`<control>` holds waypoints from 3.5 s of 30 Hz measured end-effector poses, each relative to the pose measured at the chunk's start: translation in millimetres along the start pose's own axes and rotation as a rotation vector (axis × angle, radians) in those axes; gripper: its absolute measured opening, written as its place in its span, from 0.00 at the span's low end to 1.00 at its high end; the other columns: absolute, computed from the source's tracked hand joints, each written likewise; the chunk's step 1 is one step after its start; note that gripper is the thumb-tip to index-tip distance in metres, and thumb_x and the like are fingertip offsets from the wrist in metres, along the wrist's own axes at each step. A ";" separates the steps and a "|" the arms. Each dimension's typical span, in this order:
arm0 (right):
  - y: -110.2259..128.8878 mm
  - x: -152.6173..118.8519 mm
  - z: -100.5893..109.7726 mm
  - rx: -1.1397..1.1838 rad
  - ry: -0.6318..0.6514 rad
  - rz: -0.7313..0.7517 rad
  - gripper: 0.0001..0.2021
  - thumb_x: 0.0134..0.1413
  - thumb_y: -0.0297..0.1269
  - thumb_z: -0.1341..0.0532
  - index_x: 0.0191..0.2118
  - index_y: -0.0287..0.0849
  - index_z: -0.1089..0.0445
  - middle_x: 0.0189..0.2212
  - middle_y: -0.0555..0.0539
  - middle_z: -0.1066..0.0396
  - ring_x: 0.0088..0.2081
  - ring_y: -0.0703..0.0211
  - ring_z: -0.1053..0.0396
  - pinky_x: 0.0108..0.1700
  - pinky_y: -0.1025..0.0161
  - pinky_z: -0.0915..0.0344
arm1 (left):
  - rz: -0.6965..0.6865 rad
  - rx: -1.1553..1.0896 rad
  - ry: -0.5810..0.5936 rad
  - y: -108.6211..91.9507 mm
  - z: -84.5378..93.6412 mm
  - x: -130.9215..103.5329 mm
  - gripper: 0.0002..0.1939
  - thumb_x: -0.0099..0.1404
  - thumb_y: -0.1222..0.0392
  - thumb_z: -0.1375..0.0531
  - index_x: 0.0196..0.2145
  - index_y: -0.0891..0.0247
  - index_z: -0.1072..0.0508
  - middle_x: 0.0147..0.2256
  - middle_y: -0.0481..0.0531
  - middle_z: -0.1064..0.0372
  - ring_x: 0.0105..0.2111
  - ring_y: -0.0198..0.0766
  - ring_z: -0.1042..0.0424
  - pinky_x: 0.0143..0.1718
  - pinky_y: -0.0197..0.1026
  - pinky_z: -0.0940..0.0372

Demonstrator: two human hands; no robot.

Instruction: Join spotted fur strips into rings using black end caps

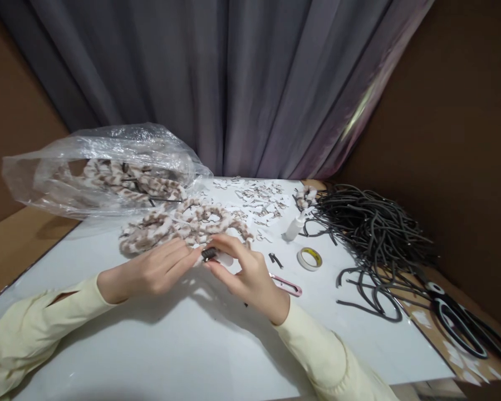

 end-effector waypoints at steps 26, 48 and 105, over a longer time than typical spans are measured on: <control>21.1 -10.6 -2.2 -0.204 -0.105 0.291 0.24 0.52 0.26 0.40 0.54 0.44 0.45 0.40 0.44 0.27 0.41 0.58 0.27 0.43 0.64 0.28 | 0.326 -0.826 0.145 39.7 -1.3 -3.9 0.12 0.67 0.66 0.50 0.41 0.67 0.28 0.31 0.56 0.28 0.33 0.38 0.34 0.35 0.41 0.39; 27.0 -13.4 -13.0 -0.425 0.045 0.415 0.16 0.55 0.22 0.45 0.50 0.38 0.40 0.43 0.37 0.30 0.43 0.54 0.30 0.42 0.58 0.31 | 1.122 -1.530 0.469 38.4 -35.9 -20.8 0.12 0.61 0.54 0.44 0.36 0.62 0.24 0.32 0.49 0.26 0.35 0.38 0.30 0.35 0.36 0.38; 23.7 -4.3 -6.3 -0.485 0.147 0.194 0.17 0.60 0.38 0.48 0.52 0.35 0.40 0.31 0.42 0.30 0.36 0.52 0.38 0.36 0.56 0.42 | 0.602 -0.820 0.241 24.5 -18.4 -6.2 0.12 0.67 0.65 0.53 0.27 0.65 0.37 0.24 0.46 0.41 0.26 0.31 0.41 0.30 0.33 0.46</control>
Point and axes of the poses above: each hand's wrist, its own x-axis towards the middle knuckle, its own z-axis out of the back of the hand, y = z × x, the point moved 7 cm from there along x, towards the middle knuckle
